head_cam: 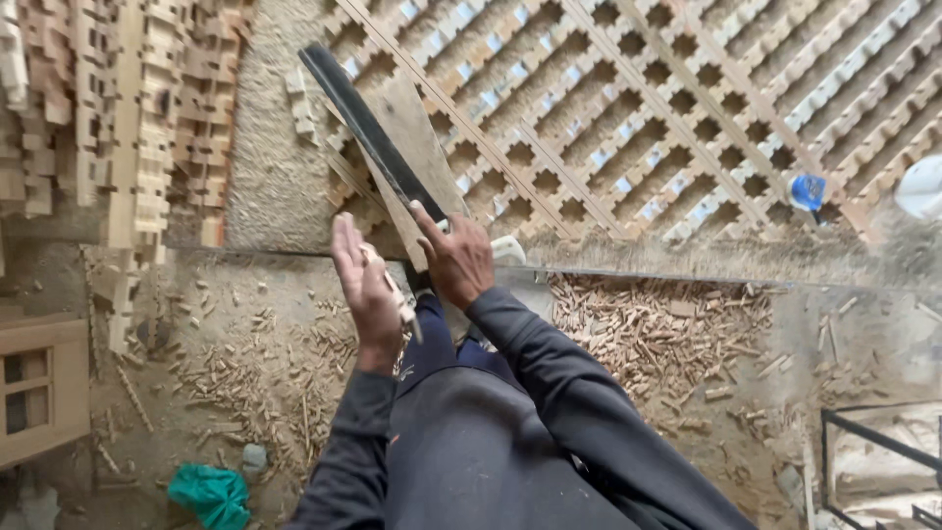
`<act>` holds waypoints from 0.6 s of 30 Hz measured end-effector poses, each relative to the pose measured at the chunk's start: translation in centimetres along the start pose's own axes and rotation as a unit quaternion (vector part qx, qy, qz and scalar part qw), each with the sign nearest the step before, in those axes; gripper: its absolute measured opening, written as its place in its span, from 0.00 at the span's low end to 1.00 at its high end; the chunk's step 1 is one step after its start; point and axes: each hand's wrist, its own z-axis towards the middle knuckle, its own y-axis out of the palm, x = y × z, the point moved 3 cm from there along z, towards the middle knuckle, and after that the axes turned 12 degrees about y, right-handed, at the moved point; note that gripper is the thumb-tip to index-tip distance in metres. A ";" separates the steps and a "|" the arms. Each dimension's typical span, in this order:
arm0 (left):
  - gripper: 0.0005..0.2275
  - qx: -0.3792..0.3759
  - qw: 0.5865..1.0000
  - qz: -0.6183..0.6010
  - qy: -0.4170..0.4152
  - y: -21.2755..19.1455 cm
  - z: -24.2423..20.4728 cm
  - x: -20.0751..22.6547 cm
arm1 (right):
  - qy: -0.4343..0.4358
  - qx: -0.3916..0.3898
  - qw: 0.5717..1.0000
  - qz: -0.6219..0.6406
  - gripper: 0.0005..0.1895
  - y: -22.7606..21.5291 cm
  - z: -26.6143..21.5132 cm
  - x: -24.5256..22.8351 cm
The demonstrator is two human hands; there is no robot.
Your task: The person uses a hand saw to cut wooden slats and then fits the pieces into a large decorative wooden lattice structure on the floor.
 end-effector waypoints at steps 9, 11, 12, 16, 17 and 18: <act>0.32 -0.011 0.763 -0.563 -0.317 -5.2 1.7 -2.1 | -0.079 -0.016 0.990 0.115 0.17 -3.5 2.0 -4.3; 0.30 -0.016 0.743 -0.573 -0.345 -5.0 2.6 -1.9 | -0.086 -0.035 0.981 0.172 0.14 -8.1 2.2 -7.0; 0.28 -0.025 0.724 -0.578 -0.376 -4.8 2.9 -1.9 | -0.087 -0.052 0.968 0.231 0.12 -10.4 2.2 -8.3; 0.29 -0.037 0.679 -0.575 -0.456 -3.1 3.6 -1.4 | -0.236 -0.149 0.942 0.187 0.15 -15.5 4.7 -13.7; 0.35 -0.062 0.675 -0.562 -0.474 -2.9 3.1 -3.8 | -0.251 -0.151 0.938 0.183 0.14 -15.3 4.6 -13.5; 0.42 -0.087 0.671 -0.548 -0.492 -2.6 2.4 -6.2 | -0.266 -0.153 0.935 0.179 0.12 -15.2 4.5 -13.2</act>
